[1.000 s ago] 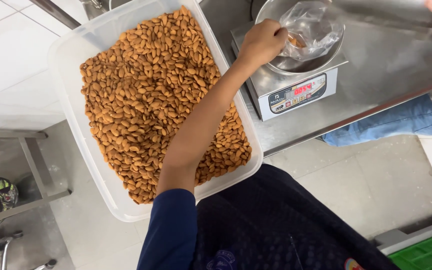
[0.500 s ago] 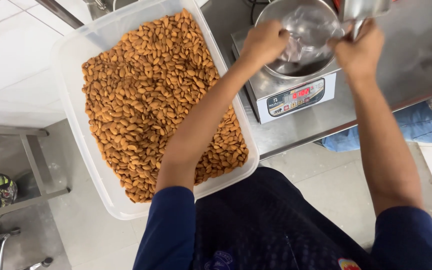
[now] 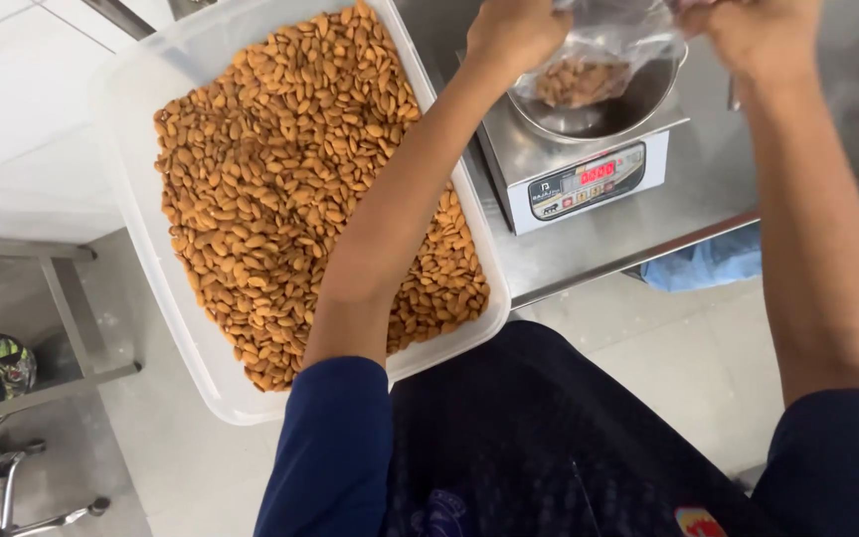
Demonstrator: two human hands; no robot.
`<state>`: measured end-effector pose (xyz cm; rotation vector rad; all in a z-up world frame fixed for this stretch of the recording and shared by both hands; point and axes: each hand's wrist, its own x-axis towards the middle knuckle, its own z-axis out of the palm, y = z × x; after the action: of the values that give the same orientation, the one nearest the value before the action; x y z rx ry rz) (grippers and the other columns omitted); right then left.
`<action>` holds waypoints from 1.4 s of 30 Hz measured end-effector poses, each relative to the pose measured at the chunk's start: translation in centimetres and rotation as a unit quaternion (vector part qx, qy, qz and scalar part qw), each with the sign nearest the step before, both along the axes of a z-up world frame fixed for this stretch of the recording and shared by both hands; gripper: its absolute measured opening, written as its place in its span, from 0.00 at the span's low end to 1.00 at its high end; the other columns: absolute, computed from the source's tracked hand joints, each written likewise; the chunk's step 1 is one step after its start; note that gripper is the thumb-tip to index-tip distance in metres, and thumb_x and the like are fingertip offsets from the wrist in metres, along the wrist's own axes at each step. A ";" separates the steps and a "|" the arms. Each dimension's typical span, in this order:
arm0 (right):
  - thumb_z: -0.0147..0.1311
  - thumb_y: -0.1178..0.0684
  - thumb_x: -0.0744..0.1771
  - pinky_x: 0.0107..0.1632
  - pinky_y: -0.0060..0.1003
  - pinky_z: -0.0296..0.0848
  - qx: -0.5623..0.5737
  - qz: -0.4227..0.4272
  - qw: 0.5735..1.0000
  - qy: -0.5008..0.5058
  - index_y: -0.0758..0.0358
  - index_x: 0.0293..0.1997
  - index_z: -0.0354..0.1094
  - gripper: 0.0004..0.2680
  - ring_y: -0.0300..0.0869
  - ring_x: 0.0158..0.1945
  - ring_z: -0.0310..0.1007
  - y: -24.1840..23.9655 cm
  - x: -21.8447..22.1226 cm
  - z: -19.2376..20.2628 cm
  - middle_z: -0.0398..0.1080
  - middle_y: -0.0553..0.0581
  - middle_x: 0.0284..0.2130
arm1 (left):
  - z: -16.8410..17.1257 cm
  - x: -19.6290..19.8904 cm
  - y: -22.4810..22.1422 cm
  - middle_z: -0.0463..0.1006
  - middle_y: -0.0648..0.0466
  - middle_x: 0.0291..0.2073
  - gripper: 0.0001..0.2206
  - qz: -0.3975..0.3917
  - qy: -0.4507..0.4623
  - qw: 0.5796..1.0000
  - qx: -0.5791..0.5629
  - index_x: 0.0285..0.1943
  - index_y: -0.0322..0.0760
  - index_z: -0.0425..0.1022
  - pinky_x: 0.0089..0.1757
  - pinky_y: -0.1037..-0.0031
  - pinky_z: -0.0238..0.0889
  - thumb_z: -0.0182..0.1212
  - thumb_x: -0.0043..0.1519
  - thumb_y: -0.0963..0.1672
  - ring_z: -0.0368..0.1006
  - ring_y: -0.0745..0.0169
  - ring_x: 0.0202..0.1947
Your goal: The person scoops almonds from a large container into small plastic bags, weighs the bags on a digital scale, and adjusts the quantity of almonds to reach a specific weight.
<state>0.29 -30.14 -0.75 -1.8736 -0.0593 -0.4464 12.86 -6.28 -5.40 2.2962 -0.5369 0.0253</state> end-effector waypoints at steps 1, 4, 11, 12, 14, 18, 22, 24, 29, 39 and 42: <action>0.59 0.72 0.62 0.43 0.30 0.75 -0.016 -0.012 1.000 -0.003 0.66 0.39 0.72 0.08 0.38 0.40 0.76 0.3 -0.2 -0.2 0.74 0.50 0.36 | -0.6 0.2 0.2 0.83 0.44 0.34 0.17 -0.014 0.021 0.999 0.026 0.42 0.40 0.81 0.41 0.56 0.73 0.58 0.56 0.53 0.81 0.41 0.39; 0.64 0.71 0.59 0.40 0.29 0.73 -0.032 -0.071 0.997 -0.015 0.65 0.39 0.71 0.11 0.35 0.38 0.75 3.4 -2.2 2.9 0.74 0.47 0.36 | 0.3 -0.6 0.5 0.83 0.43 0.36 0.16 -0.043 0.027 0.997 0.063 0.40 0.35 0.81 0.44 0.56 0.73 0.60 0.57 0.52 0.81 0.41 0.42; 0.64 0.67 0.67 0.44 0.29 0.71 -0.068 -0.018 0.997 -0.017 0.70 0.44 0.71 0.06 0.34 0.41 0.73 4.3 -5.1 5.0 0.75 0.51 0.39 | 2.2 -2.4 0.8 0.83 0.46 0.28 0.15 -0.051 0.014 0.998 0.031 0.38 0.37 0.80 0.38 0.56 0.72 0.61 0.56 0.51 0.81 0.45 0.35; 0.66 0.61 0.68 0.40 0.27 0.67 -0.052 -0.053 0.997 0.016 0.67 0.43 0.70 0.06 0.31 0.37 0.69 4.6 -5.7 5.4 0.73 0.48 0.36 | 1.7 -2.2 0.7 0.82 0.47 0.24 0.16 -0.062 0.037 0.997 0.038 0.33 0.36 0.79 0.38 0.57 0.73 0.60 0.57 0.52 0.82 0.48 0.32; 0.67 0.56 0.70 0.37 0.25 0.64 -0.034 -0.087 0.994 0.052 0.65 0.42 0.69 0.08 0.27 0.34 0.65 4.6 -7.4 6.1 0.71 0.44 0.33 | 1.5 -2.4 1.1 0.81 0.48 0.20 0.18 -0.072 0.061 0.994 0.046 0.28 0.36 0.78 0.37 0.59 0.74 0.60 0.58 0.53 0.83 0.50 0.29; 0.59 0.46 0.74 0.29 0.28 0.58 -0.155 -0.104 0.972 0.144 0.68 0.42 0.66 0.13 0.31 0.27 0.60 1.8 -11.5 5.9 0.65 0.49 0.27 | 3.3 -3.9 4.3 0.74 0.52 0.13 0.28 -0.107 0.053 0.992 0.041 0.18 0.37 0.76 0.31 0.63 0.69 0.58 0.60 0.59 0.76 0.56 0.20; 0.41 0.38 0.76 0.22 0.31 0.60 -0.219 -0.046 0.946 0.234 0.66 0.42 0.67 0.19 0.36 0.19 0.61 1.3 -14.5 6.3 0.62 0.51 0.19 | 4.6 -5.7 12.4 0.65 0.59 0.12 0.31 -0.125 -0.036 0.991 -0.011 0.19 0.38 0.70 0.22 0.68 0.56 0.56 0.67 0.61 0.61 0.71 0.14; 0.39 0.37 0.75 0.21 0.33 0.63 -0.241 0.010 0.938 0.250 0.66 0.45 0.67 0.19 0.37 0.18 0.63 3.9 -14.9 7.8 0.64 0.51 0.19 | 6.7 -7.9 18.0 0.66 0.58 0.13 0.28 -0.118 0.011 0.993 -0.012 0.22 0.38 0.72 0.24 0.69 0.57 0.56 0.68 0.59 0.62 0.70 0.14; 0.38 0.33 0.72 0.23 0.37 0.72 -0.467 0.136 0.802 0.347 0.65 0.46 0.70 0.22 0.41 0.18 0.72 15.6 -13.0 12.5 0.70 0.52 0.17 | 9.3 -14.8 30.4 0.68 0.52 0.16 0.23 -0.024 -0.021 0.999 0.005 0.28 0.31 0.74 0.26 0.69 0.57 0.62 0.71 0.52 0.64 0.61 0.18; 0.46 0.35 0.71 0.26 0.40 0.71 -0.763 0.199 0.569 0.232 0.61 0.29 0.76 0.21 0.45 0.24 0.78 28.7 -8.7 12.6 0.75 0.54 0.20 | 6.7 -27.0 38.8 0.70 0.49 0.15 0.17 0.238 0.013 0.971 0.022 0.28 0.29 0.72 0.22 0.69 0.54 0.68 0.66 0.45 0.63 0.60 0.14; 0.50 0.37 0.70 0.26 0.41 0.70 -0.767 0.221 0.565 0.210 0.61 0.26 0.77 0.20 0.46 0.25 0.79 29.8 -6.6 9.4 0.76 0.55 0.22 | 4.4 -29.0 38.9 0.72 0.50 0.17 0.14 0.275 -0.013 0.961 0.010 0.31 0.30 0.72 0.22 0.72 0.55 0.66 0.67 0.44 0.64 0.63 0.15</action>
<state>-6.34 -0.39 8.69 -3.4563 -0.8104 0.7694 -16.15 32.62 -1.00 2.3978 0.1040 0.3223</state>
